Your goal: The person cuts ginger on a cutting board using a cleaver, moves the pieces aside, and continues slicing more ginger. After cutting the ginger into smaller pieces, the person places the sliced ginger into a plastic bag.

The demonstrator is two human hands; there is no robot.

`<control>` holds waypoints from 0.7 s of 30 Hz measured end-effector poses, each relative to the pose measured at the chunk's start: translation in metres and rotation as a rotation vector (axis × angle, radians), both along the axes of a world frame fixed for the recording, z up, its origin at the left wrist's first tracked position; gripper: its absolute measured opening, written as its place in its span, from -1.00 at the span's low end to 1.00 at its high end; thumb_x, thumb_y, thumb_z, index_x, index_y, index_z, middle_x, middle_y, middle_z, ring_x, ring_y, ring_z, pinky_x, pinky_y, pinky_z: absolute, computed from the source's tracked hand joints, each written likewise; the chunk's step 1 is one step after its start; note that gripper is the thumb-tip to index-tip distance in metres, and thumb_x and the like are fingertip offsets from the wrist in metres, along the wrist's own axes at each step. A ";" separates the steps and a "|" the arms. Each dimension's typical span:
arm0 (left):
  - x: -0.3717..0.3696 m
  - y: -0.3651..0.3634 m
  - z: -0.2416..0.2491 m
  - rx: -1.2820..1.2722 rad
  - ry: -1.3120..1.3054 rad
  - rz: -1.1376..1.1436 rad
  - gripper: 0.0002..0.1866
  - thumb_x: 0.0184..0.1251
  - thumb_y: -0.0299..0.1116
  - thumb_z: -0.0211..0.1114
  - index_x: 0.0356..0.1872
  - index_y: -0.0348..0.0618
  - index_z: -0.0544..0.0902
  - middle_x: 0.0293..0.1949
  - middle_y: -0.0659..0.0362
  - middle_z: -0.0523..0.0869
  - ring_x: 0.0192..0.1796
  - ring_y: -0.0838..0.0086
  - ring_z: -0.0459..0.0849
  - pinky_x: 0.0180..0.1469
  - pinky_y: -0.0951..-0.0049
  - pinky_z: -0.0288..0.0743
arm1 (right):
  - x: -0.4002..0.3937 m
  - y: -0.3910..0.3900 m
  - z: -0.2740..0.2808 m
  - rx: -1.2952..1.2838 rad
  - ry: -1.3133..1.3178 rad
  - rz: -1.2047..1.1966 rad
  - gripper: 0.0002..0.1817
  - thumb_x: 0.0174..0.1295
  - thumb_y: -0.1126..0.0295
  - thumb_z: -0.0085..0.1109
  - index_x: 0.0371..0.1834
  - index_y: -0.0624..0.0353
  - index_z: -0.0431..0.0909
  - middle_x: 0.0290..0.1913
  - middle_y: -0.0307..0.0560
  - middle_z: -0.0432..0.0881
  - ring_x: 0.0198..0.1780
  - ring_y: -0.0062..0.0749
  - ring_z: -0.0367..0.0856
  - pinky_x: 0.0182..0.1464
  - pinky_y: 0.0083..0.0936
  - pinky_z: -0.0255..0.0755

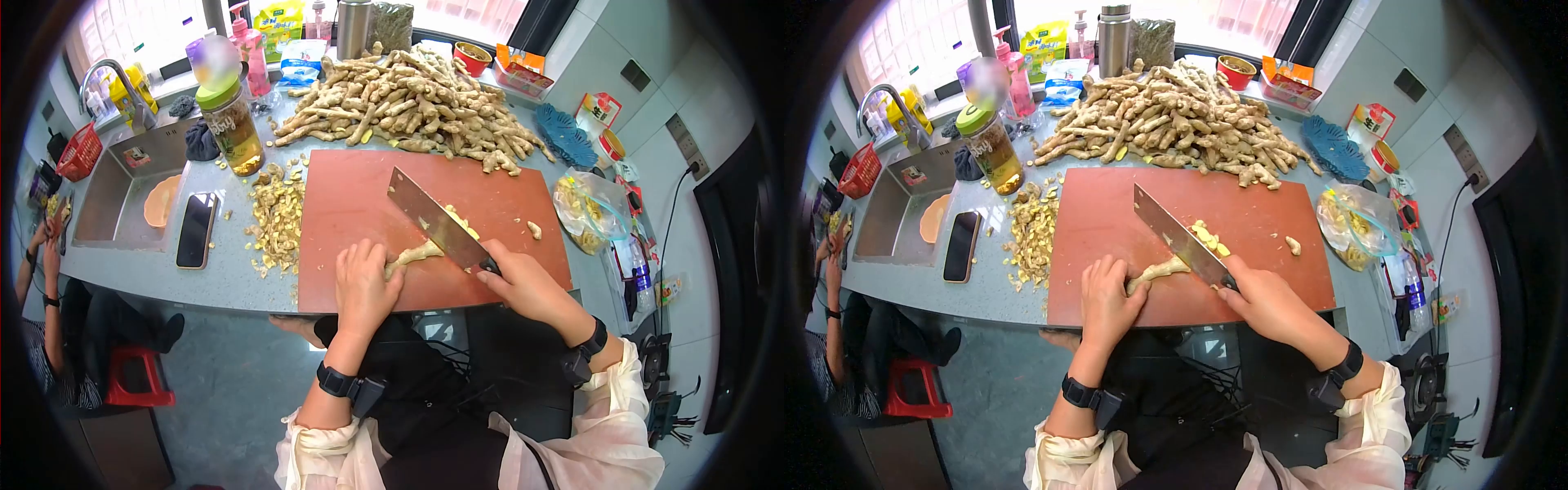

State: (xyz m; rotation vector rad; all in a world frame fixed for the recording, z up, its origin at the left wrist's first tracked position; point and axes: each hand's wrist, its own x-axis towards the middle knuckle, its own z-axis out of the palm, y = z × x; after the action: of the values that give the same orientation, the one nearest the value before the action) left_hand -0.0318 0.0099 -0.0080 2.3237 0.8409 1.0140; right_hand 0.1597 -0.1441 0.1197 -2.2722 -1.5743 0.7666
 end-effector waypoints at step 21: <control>0.001 0.001 0.001 0.011 -0.008 -0.003 -0.72 0.12 -0.34 0.52 -0.34 -0.20 0.55 -0.28 0.06 0.53 -0.08 0.08 0.57 0.12 0.12 0.37 | -0.015 0.013 -0.016 0.032 -0.273 0.129 -0.73 0.48 0.37 0.13 0.04 0.23 0.29 -0.30 0.28 0.70 -0.22 0.35 0.71 -0.18 0.13 0.57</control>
State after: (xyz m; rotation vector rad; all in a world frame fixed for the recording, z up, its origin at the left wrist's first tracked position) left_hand -0.0308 0.0111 -0.0070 2.3282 0.8306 1.0285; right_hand 0.1451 -0.1313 0.1037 -2.3506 -1.8520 0.4702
